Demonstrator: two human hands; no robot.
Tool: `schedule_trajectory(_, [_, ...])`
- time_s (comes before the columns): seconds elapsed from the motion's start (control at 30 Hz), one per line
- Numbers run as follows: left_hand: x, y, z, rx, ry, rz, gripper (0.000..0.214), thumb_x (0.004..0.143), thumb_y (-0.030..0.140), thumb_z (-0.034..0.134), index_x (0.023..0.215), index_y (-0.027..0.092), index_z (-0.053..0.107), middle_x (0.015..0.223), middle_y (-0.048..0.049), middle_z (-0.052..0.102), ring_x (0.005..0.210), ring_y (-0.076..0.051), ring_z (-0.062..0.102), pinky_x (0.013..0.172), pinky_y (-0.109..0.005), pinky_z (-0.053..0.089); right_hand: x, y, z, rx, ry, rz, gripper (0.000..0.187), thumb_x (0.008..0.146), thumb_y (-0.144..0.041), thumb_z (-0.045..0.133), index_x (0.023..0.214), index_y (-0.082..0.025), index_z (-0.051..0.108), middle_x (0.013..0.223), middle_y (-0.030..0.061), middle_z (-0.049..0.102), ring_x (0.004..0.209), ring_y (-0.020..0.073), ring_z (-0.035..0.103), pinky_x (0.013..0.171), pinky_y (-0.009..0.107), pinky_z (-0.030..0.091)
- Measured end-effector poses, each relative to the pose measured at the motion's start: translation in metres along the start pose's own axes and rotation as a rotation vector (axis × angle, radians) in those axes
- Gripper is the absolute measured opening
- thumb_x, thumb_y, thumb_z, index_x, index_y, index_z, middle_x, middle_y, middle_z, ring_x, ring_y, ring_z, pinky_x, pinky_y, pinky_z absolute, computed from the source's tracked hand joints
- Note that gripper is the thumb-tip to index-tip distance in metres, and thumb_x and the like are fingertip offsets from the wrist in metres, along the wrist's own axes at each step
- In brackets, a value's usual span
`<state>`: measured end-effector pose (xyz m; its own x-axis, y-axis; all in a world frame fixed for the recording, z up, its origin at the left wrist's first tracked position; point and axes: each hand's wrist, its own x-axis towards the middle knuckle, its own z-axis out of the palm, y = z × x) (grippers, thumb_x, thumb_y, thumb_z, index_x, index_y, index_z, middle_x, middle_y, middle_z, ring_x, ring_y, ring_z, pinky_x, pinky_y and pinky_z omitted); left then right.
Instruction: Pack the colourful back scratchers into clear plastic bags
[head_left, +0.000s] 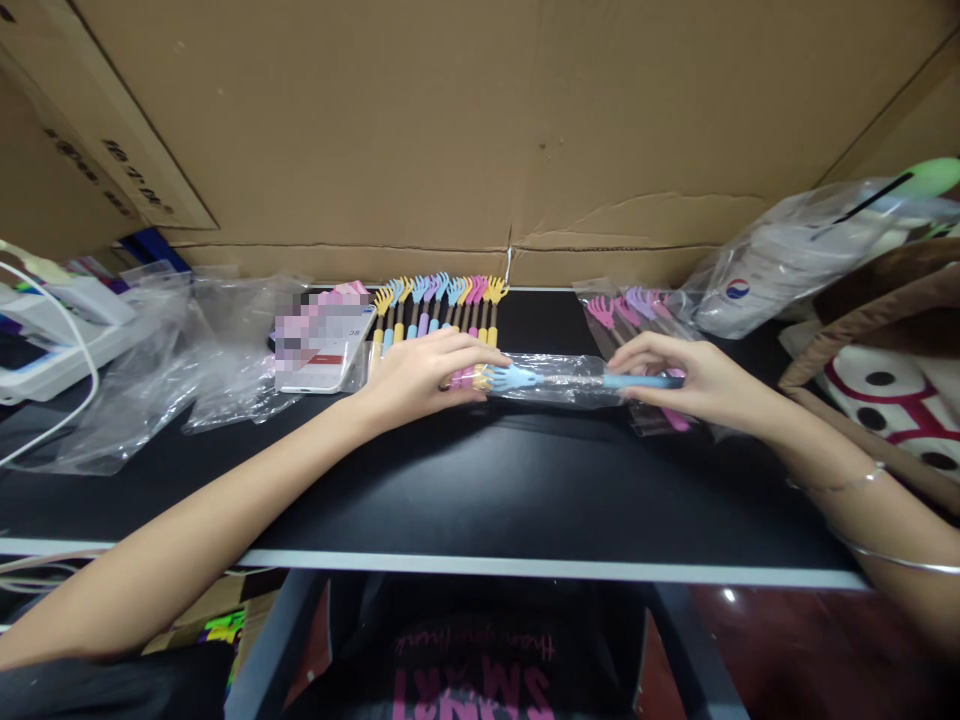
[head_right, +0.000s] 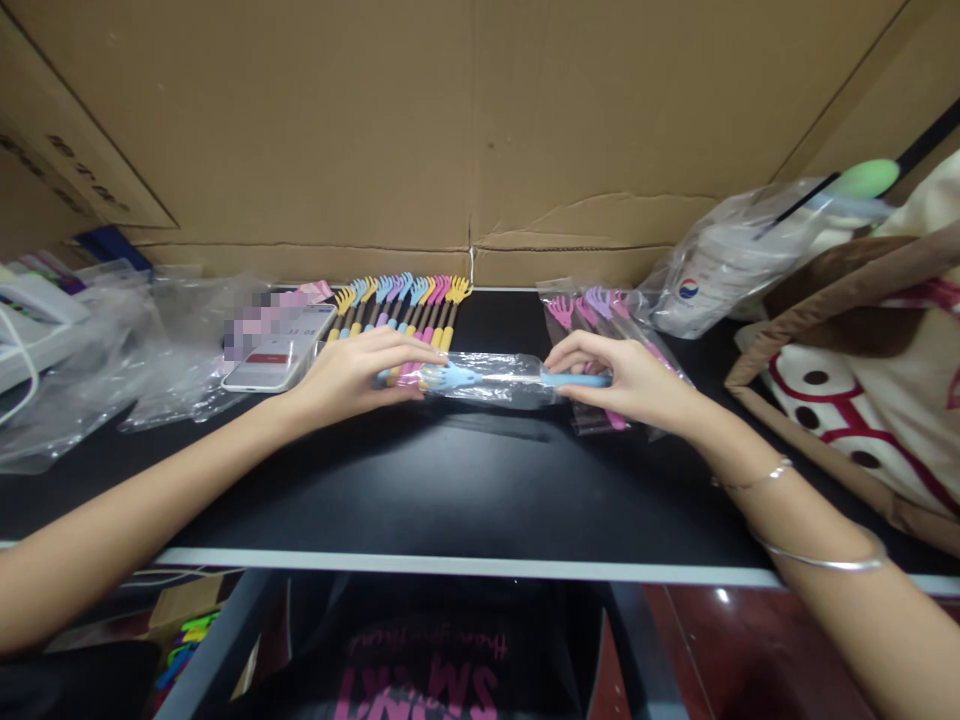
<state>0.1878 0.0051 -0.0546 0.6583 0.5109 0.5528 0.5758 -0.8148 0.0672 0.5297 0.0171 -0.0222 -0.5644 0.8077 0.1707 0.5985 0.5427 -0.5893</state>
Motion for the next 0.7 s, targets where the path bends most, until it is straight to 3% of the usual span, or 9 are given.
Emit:
schedule_trajectory(0.5, [0.002, 0.010, 0.002, 0.016, -0.031, 0.035, 0.034, 0.090, 0.030, 0.068, 0.123, 0.026, 0.062, 0.113, 0.0006, 0.071, 0.098, -0.014, 0.064, 0.078, -0.022, 0.050, 0.002, -0.001, 0.016, -0.016, 0.037, -0.126, 0.025, 0.084, -0.041, 0.065, 0.099, -0.021, 0.062, 0.090, 0.0072, 0.071, 0.080, 0.0215, 0.069, 0.073, 0.036, 0.057])
schedule_trajectory(0.7, [0.003, 0.011, 0.003, 0.073, -0.031, 0.017, 0.040, 0.089, 0.035, 0.068, 0.128, 0.027, 0.059, 0.118, 0.0002, 0.070, 0.103, -0.016, 0.063, 0.082, -0.025, 0.049, 0.003, -0.001, 0.021, -0.029, 0.038, -0.122, 0.028, 0.084, -0.042, 0.064, 0.100, -0.020, 0.062, 0.094, 0.0080, 0.071, 0.082, 0.0216, 0.069, 0.076, 0.037, 0.056])
